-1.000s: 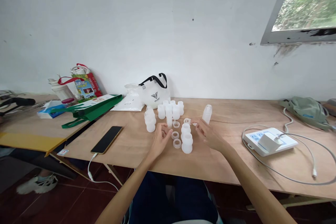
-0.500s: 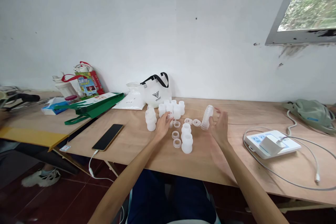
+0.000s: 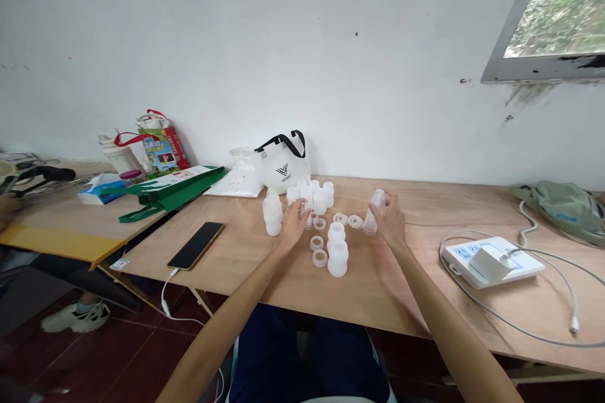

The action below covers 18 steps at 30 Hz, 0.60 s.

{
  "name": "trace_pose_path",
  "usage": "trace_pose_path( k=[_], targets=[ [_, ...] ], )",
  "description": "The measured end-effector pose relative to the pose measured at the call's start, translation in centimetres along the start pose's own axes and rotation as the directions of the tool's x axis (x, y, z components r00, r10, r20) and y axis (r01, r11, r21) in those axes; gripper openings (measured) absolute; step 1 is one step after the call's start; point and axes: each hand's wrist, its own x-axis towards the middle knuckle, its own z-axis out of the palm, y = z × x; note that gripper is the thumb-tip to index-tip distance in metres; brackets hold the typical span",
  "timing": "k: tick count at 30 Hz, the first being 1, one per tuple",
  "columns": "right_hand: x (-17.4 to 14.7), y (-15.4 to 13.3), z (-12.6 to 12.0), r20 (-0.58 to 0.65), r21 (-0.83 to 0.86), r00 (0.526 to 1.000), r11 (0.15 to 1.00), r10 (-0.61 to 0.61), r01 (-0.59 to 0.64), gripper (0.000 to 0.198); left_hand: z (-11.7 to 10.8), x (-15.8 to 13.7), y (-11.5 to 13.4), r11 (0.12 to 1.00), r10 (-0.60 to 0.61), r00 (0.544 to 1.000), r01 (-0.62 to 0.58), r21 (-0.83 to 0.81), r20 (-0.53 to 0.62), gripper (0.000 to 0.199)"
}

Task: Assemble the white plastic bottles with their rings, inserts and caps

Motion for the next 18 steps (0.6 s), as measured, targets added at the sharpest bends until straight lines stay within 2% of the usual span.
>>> trace_pose_path(
  k=[4,7,9,12,14,16,17,18],
  targets=[
    [0.0,-0.3,-0.4,-0.008,0.041,1.000,0.999,-0.010,0.010,0.065,0.1,0.0,0.2,1.000,0.007,1.000,-0.007,-0.025,0.000,0.029],
    [0.3,-0.6,-0.6,-0.042,0.097,0.997,0.993,-0.065,0.069,0.063,0.0,0.0,0.3,1.000,-0.007,1.000,0.006,-0.020,-0.012,0.028],
    [0.3,-0.9,-0.7,-0.133,0.168,0.985,0.977,-0.109,0.131,0.063,0.0,0.1,0.2,0.999,-0.009,1.000,0.008,-0.034,-0.027,0.027],
    [-0.5,-1.5,-1.0,-0.347,0.289,0.925,0.921,-0.155,0.263,0.065,0.0,0.3,0.1,0.997,-0.013,0.999,0.009,-0.081,-0.050,0.027],
    [-1.9,-1.8,-1.2,-0.417,0.338,0.894,0.885,-0.164,0.320,0.068,0.0,0.4,-0.1,0.993,-0.024,0.998,0.017,-0.113,-0.058,0.026],
    [-3.8,-1.7,-1.3,-0.364,0.356,0.916,0.884,-0.165,0.301,0.070,0.0,0.4,-0.1,0.990,-0.035,0.998,0.028,-0.137,-0.054,0.026],
    [-4.9,-1.5,-1.4,-0.287,0.341,0.944,0.903,-0.164,0.261,0.069,-0.1,0.4,-0.1,0.989,-0.039,0.998,0.031,-0.145,-0.050,0.027],
    [-5.8,-1.2,-1.5,-0.161,0.306,0.972,0.928,-0.171,0.214,0.064,-0.1,0.4,-0.1,0.988,-0.040,0.998,0.032,-0.149,-0.046,0.027]
  ],
)
